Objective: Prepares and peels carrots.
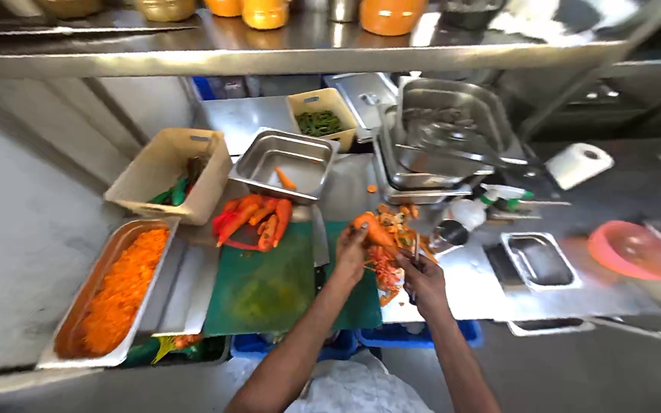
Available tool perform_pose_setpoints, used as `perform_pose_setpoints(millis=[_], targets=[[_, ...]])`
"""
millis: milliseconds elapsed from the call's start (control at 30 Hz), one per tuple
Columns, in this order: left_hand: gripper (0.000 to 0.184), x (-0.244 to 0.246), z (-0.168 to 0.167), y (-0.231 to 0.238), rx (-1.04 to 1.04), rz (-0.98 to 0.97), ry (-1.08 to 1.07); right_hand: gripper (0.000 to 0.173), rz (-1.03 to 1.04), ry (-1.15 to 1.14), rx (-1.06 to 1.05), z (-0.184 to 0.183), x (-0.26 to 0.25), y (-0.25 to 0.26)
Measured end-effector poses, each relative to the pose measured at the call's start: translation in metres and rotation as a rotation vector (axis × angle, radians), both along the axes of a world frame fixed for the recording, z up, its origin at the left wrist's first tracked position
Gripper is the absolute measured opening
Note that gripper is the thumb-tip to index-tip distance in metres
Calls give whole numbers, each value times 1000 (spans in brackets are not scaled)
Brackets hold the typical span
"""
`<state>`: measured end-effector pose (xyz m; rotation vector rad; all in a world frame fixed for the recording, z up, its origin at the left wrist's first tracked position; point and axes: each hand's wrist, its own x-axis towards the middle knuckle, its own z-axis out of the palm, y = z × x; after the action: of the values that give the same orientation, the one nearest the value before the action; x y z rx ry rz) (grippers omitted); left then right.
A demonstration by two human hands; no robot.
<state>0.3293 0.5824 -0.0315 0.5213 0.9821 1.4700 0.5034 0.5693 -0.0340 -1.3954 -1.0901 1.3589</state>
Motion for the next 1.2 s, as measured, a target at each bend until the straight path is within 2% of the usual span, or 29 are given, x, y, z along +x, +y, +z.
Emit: perform_pose_setpoints(millis=[200, 367, 433, 500, 567, 633, 700, 800, 900, 967, 1033, 1100, 1200], targets=[[47, -2, 6, 6, 16, 50, 0, 15, -44, -43, 55, 2, 9, 7], [48, 4, 8, 6, -32, 91, -1, 19, -6, -40, 50, 1, 13, 8], [43, 4, 8, 9, -63, 107, -10, 17, 32, -80, 52, 1, 16, 8], [34, 5, 7, 15, -95, 164, -46, 12, 67, -157, 84, 1, 18, 10], [34, 6, 8, 15, -127, 188, -44, 9, 94, -300, 143, 2, 18, 11], [40, 7, 12, 12, -161, 162, -21, 14, 87, -418, 193, 2, 15, 11], [46, 6, 15, 14, -193, 152, -54, 18, 72, -416, 214, -4, 12, 12], [45, 2, 25, 14, -183, 174, -57, 18, 70, -402, 244, -11, 13, 16], [47, -5, 28, 9, -143, 179, -65, 27, 35, -592, 357, 4, 21, 23], [43, -8, 26, 9, -137, 201, -112, 16, 20, -741, 421, 12, 24, 34], [38, -11, 23, 6, -162, 196, -149, 11, 143, -899, 332, 8, 22, 43], [31, -17, 15, 3, -130, 181, -163, 29, 205, -930, 193, 7, 12, 48], [31, -15, 4, 1, 3, 72, -162, 51, 112, -843, 118, 22, 11, 50]])
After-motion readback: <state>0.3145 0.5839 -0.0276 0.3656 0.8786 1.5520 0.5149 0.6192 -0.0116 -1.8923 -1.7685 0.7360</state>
